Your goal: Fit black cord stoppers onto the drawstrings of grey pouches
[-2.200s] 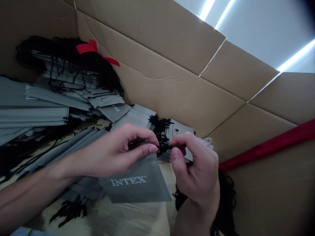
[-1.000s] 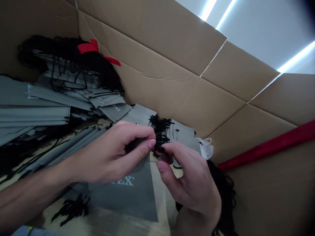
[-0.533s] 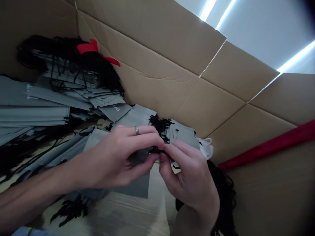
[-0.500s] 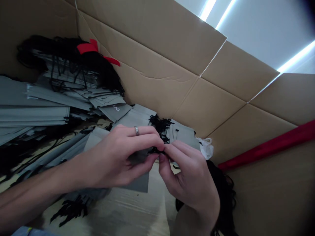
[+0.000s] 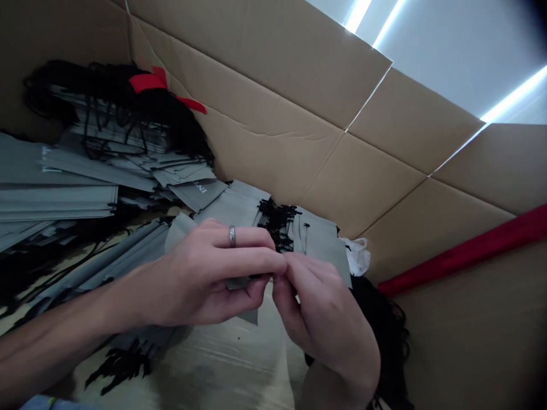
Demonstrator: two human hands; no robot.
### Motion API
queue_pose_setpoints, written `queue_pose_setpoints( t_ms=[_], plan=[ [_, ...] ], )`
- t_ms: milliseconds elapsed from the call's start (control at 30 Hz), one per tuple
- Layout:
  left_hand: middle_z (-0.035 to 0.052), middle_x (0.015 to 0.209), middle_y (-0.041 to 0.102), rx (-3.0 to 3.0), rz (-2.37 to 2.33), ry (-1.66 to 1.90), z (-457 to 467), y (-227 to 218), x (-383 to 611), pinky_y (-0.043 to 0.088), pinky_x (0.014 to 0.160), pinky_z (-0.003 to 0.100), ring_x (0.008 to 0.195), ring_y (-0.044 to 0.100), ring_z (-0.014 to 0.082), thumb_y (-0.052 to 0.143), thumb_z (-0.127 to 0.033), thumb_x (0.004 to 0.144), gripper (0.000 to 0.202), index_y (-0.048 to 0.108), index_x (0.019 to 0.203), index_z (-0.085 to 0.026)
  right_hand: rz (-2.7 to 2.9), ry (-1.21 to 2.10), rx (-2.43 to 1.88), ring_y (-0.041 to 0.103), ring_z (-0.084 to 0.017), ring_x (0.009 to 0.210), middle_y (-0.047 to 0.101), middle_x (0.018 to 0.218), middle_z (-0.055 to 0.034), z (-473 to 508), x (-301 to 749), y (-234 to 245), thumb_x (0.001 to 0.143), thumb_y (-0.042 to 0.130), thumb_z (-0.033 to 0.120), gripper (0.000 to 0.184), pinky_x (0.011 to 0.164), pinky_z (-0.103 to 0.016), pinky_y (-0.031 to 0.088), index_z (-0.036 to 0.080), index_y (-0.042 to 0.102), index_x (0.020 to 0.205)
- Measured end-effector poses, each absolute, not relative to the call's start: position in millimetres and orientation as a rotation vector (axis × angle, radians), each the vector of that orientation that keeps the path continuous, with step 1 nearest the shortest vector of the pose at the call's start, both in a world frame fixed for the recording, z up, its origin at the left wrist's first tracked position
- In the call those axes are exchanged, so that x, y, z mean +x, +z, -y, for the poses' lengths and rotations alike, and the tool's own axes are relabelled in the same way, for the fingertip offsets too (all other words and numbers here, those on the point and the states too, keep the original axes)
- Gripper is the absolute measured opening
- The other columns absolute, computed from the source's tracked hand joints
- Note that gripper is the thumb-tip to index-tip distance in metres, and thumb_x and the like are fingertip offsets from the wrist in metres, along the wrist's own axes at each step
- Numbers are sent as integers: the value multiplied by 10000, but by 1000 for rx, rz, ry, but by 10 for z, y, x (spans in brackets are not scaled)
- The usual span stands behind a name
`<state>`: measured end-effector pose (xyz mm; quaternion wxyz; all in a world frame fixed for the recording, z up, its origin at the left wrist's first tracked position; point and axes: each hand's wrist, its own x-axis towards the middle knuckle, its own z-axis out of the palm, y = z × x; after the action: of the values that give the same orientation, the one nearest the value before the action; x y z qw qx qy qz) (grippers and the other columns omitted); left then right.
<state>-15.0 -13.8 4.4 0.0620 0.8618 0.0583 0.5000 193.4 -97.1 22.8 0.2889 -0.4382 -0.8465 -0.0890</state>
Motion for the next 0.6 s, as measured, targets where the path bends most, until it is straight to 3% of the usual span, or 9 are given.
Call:
queue_pose_setpoints(
  t_ms=[233, 433, 600],
  plan=[
    [-31, 968, 749, 2560, -229, 1507, 171, 38, -123, 555, 702, 157, 757, 692, 60, 650, -46, 925, 219, 669, 1057, -220, 2172, -223, -1059, 492, -102, 643, 555, 709, 36, 915, 1926, 201, 1041, 525, 103, 271, 618, -313, 376, 191, 579, 790],
    [-36, 917, 756, 2511, -256, 1604, 236, 7, -125, 579, 701, 168, 772, 741, 77, 709, -65, 907, 200, 657, 1017, -224, 2113, -193, -1061, 461, -91, 633, 512, 680, 49, 927, 1865, 154, 1025, 543, 103, 300, 623, -314, 361, 200, 543, 741],
    [-56, 855, 740, 2440, -343, 1677, 242, -17, -131, 554, 652, 191, 710, 716, 75, 746, -107, 876, 198, 660, 1002, -233, 2072, -197, -1051, 493, -92, 639, 561, 692, 42, 920, 1850, 187, 997, 556, 78, 274, 625, -297, 391, 195, 580, 750]
  ],
)
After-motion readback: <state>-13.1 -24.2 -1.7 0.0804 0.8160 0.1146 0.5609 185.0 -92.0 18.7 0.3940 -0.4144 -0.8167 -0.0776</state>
